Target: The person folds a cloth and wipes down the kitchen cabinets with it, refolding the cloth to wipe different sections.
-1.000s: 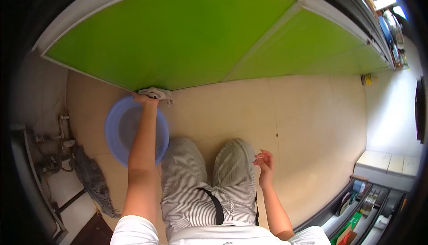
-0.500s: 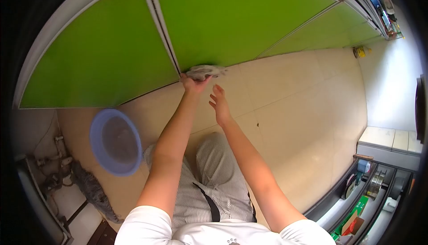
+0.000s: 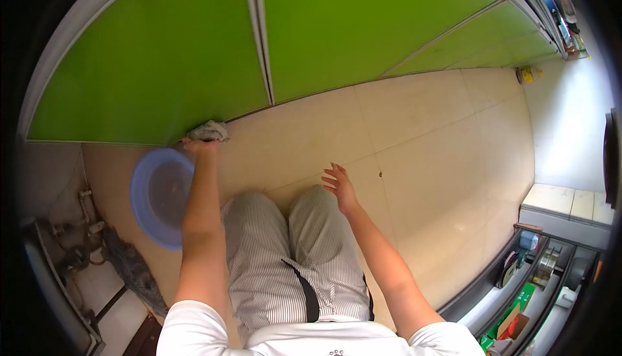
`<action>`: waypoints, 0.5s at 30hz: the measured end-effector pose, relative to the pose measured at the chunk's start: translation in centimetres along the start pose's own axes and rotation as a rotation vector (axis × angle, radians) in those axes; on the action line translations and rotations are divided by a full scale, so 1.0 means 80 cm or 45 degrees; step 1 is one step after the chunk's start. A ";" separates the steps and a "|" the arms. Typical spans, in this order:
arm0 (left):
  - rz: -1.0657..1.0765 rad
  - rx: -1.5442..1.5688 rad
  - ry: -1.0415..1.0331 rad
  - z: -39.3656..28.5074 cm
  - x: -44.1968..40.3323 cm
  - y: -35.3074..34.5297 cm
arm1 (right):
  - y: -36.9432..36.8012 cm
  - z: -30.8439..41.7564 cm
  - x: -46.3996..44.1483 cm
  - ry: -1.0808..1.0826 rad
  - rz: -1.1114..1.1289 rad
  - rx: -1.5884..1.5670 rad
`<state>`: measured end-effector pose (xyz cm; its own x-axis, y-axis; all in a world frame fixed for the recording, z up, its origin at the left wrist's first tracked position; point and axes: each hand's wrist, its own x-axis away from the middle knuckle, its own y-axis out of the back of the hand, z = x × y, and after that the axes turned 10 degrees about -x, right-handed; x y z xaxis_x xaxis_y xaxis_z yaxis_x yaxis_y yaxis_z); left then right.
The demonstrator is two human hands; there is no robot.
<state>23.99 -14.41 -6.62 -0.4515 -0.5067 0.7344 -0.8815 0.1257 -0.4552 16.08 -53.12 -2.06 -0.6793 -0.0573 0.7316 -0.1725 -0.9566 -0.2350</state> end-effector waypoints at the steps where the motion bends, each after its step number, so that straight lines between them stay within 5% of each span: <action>1: 0.022 0.012 0.063 -0.001 -0.006 0.007 | -0.009 -0.007 -0.002 0.014 0.040 0.001; 8: 0.411 0.205 0.487 0.067 0.041 -0.049 | -0.152 0.007 -0.006 0.211 0.146 0.018; 15: 0.481 0.383 0.638 -0.030 0.179 -0.122 | -0.197 0.049 0.039 0.321 0.116 -0.144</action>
<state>25.78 -20.87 9.54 -0.7931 -0.0109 0.6089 -0.6072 -0.0624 -0.7921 19.43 -39.30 6.44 -0.8489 -0.0551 0.5257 -0.1714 -0.9121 -0.3724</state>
